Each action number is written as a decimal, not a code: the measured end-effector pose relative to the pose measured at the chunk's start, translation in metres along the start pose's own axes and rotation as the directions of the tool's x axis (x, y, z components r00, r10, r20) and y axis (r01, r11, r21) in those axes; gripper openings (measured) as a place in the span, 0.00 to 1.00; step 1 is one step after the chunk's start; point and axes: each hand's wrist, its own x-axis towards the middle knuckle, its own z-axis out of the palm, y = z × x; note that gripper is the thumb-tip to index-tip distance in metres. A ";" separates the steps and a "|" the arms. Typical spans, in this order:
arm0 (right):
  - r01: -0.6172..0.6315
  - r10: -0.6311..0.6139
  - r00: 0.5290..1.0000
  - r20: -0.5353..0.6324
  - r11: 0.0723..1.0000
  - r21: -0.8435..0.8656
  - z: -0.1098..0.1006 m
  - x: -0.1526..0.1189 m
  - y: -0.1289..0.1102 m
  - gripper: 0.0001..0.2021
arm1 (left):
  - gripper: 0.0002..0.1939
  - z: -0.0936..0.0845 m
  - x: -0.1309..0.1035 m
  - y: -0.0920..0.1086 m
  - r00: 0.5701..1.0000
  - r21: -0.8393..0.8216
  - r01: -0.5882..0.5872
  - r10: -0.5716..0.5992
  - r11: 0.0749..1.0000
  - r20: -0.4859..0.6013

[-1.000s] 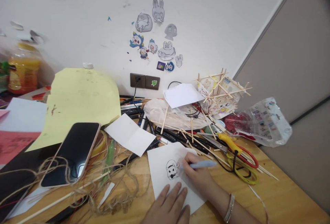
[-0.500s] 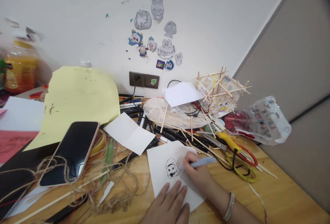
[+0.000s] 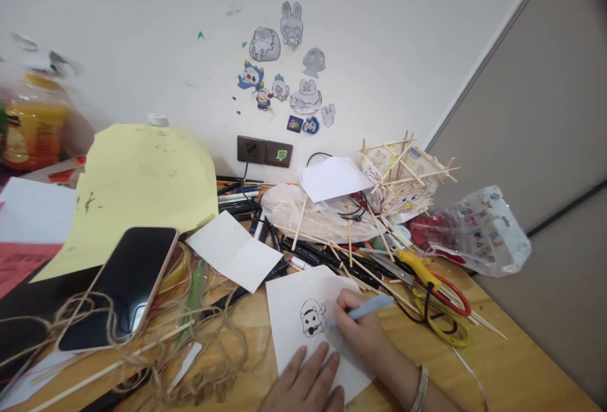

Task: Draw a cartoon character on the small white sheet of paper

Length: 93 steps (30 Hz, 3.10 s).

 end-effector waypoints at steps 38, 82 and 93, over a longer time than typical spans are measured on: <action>0.236 -0.175 0.955 0.238 0.936 -0.260 -0.005 -0.003 -0.004 0.16 | 0.10 -0.011 0.002 0.012 0.985 -0.082 0.136 -0.126 0.987 0.119; 0.128 -0.093 0.984 0.152 0.962 -0.242 -0.011 -0.002 -0.001 0.15 | 0.07 -0.012 0.002 0.012 0.983 -0.096 0.119 -0.104 0.988 0.150; 0.150 -0.121 0.984 0.128 0.958 -0.243 -0.012 -0.003 0.001 0.15 | 0.09 -0.009 0.001 0.013 0.984 -0.109 0.125 -0.109 0.986 0.144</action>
